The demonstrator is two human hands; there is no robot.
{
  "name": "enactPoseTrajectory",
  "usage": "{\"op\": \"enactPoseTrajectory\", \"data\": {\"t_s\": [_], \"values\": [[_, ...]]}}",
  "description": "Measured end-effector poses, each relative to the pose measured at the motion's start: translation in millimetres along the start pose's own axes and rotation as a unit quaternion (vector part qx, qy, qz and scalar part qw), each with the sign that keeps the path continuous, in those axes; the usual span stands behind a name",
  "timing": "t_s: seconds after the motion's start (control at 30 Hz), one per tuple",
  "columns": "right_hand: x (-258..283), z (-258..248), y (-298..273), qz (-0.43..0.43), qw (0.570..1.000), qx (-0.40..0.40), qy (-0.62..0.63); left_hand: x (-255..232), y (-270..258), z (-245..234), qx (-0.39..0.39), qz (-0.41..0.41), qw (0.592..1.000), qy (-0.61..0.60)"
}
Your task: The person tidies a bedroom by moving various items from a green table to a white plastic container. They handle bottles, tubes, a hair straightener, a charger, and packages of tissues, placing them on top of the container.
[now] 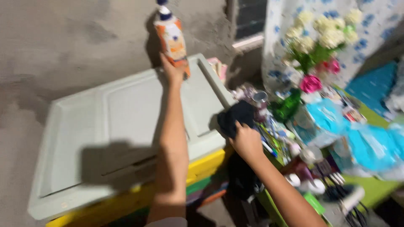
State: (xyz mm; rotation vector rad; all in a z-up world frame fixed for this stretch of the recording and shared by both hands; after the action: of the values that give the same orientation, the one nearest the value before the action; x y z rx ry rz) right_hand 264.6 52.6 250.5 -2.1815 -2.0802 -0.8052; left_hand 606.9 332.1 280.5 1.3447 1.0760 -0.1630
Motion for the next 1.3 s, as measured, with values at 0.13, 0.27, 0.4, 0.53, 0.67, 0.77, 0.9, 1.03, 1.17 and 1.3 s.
{"op": "enactPoseTrajectory", "data": {"t_s": [0.13,0.27,0.4,0.53,0.67,0.77,0.9,1.03,1.17,1.3], "values": [[-31,18,-1,-0.005,0.999,-0.028,0.032,-39,-1,-1,-0.105,0.061,0.991,0.058],[-94,3,-31,0.112,0.954,0.024,0.278,-190,-63,7,0.043,0.12,0.991,-0.037],[-148,-78,-107,0.111,0.893,-0.092,0.427,-329,-182,39,0.231,0.248,0.933,-0.124],[-254,-136,-217,0.294,0.833,-0.202,0.423,-338,-314,113,0.396,0.205,0.879,-0.166],[-256,-240,-281,0.264,0.671,-0.34,0.604,-241,-480,242,0.599,0.145,0.773,-0.15],[-249,-278,-314,0.165,0.684,-0.351,0.618,-214,-556,274,0.672,0.067,0.721,-0.154],[-289,-266,-386,0.249,0.659,-0.392,0.591,-198,-583,272,0.592,-0.135,0.73,-0.313],[-320,-276,-441,0.317,0.667,-0.452,0.5,-205,-569,270,0.549,-0.12,0.75,-0.349],[-325,-289,-472,0.269,0.681,-0.528,0.429,-300,-501,224,0.427,0.075,0.824,-0.364],[-393,-211,-535,0.476,0.669,-0.49,0.294,-448,-475,165,0.432,0.272,0.785,-0.351]]}}
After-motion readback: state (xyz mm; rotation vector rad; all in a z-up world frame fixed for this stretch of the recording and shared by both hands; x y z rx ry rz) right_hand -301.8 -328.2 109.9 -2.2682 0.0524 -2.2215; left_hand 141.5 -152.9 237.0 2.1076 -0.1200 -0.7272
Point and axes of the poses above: each hand's wrist, its own y-axis towards the middle knuckle, its own z-axis out of the palm, x = y × z, the point moved 10 cm from there along y, towards the middle knuckle, and after that the axes turned 6 degrees about z, right-handed, at the moved point
